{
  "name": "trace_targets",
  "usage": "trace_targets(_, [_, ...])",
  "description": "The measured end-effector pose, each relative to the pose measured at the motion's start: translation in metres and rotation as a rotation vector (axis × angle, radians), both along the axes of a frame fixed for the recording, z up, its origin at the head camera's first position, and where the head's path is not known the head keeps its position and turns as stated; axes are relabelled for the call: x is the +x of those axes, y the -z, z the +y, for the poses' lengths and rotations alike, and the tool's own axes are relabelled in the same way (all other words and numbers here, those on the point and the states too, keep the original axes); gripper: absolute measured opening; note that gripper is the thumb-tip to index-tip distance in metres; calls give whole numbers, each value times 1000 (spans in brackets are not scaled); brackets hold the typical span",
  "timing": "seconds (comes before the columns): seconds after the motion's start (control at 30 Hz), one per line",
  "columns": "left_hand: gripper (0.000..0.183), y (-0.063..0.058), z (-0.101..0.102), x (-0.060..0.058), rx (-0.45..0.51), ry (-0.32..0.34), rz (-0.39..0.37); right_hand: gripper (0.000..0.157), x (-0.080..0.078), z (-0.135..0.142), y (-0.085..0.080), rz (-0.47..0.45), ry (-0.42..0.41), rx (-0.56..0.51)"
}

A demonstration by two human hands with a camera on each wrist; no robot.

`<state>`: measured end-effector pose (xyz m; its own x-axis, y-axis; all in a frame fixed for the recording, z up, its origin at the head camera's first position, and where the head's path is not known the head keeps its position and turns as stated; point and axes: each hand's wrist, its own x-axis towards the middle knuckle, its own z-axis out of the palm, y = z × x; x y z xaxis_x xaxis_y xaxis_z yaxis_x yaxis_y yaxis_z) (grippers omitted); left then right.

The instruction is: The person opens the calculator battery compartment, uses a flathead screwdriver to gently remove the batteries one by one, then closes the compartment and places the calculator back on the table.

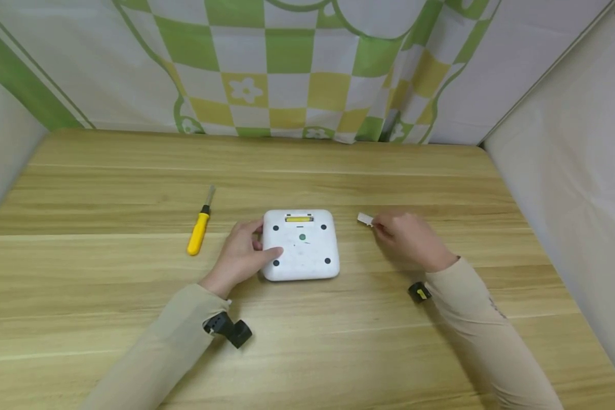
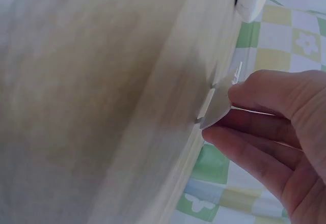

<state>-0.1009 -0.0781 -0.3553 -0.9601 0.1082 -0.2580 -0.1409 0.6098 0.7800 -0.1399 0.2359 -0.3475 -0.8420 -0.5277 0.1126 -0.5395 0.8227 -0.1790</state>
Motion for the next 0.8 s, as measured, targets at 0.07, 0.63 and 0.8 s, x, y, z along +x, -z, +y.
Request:
trace_targets(0.07, [72,0,0,0,-1,-1,0,13,0,-1,0,2,-5,16])
trace_targets(0.63, [73,-1,0,-1,2,-3,-7,10,3,-1,2,-10,-3,5])
trace_targets(0.8, [72,-1,0,0,3,1,-7,10,3,-2,1,-5,-8,12])
